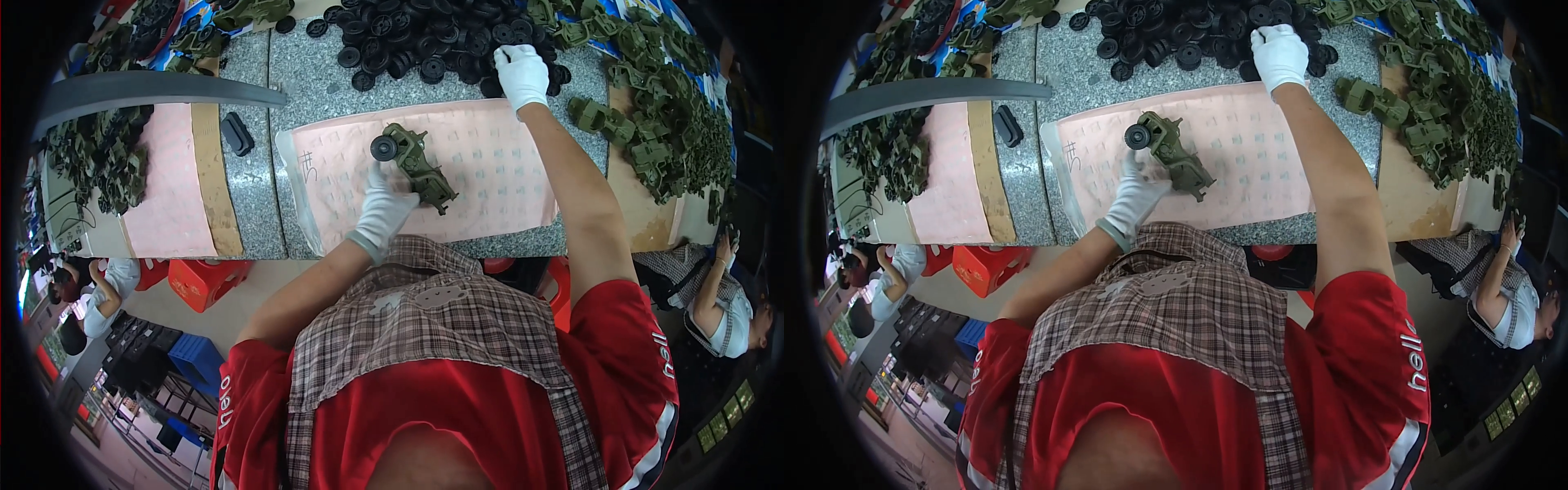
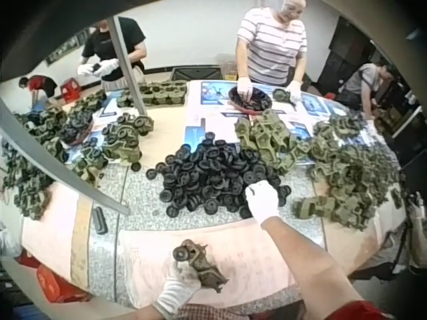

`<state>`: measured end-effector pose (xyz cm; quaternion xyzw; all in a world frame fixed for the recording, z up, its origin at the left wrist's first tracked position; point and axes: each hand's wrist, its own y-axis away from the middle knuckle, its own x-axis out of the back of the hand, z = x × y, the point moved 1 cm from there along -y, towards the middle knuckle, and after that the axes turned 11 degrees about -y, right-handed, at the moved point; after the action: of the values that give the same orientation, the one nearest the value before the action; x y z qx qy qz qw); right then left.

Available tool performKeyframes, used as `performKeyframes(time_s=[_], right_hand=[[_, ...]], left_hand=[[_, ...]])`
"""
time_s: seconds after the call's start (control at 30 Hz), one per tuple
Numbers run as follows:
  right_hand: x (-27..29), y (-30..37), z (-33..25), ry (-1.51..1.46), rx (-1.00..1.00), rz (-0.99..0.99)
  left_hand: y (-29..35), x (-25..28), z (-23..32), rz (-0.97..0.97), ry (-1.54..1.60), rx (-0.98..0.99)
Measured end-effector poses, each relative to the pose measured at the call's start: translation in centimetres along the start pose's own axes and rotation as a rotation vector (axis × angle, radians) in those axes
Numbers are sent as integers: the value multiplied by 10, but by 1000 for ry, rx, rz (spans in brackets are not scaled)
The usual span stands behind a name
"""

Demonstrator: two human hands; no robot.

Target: The person assembles toy vehicles by attaching wheels onto vehicle frames by hand and placing the completed vehicles aside.

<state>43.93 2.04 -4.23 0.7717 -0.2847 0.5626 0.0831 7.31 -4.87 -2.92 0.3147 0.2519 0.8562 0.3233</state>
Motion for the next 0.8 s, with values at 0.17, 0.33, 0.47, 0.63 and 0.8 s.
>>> performKeyframes(time_s=[0.17,0.33,0.47,0.63,0.8], right_hand=[[37,39,2,-388,-110,-2],[3,149,45,-776,-184,-379],[31,173,27,-322,-180,-395],[37,179,29,-309,115,-458],[41,172,22,-329,49,-513]], left_hand=[[13,57,43,491,-430,-499],[-46,62,63,142,-1495,-1012],[-54,52,68,-205,-1387,-595],[-12,37,78,-39,-1364,-491],[-23,26,49,260,-1247,-730]])
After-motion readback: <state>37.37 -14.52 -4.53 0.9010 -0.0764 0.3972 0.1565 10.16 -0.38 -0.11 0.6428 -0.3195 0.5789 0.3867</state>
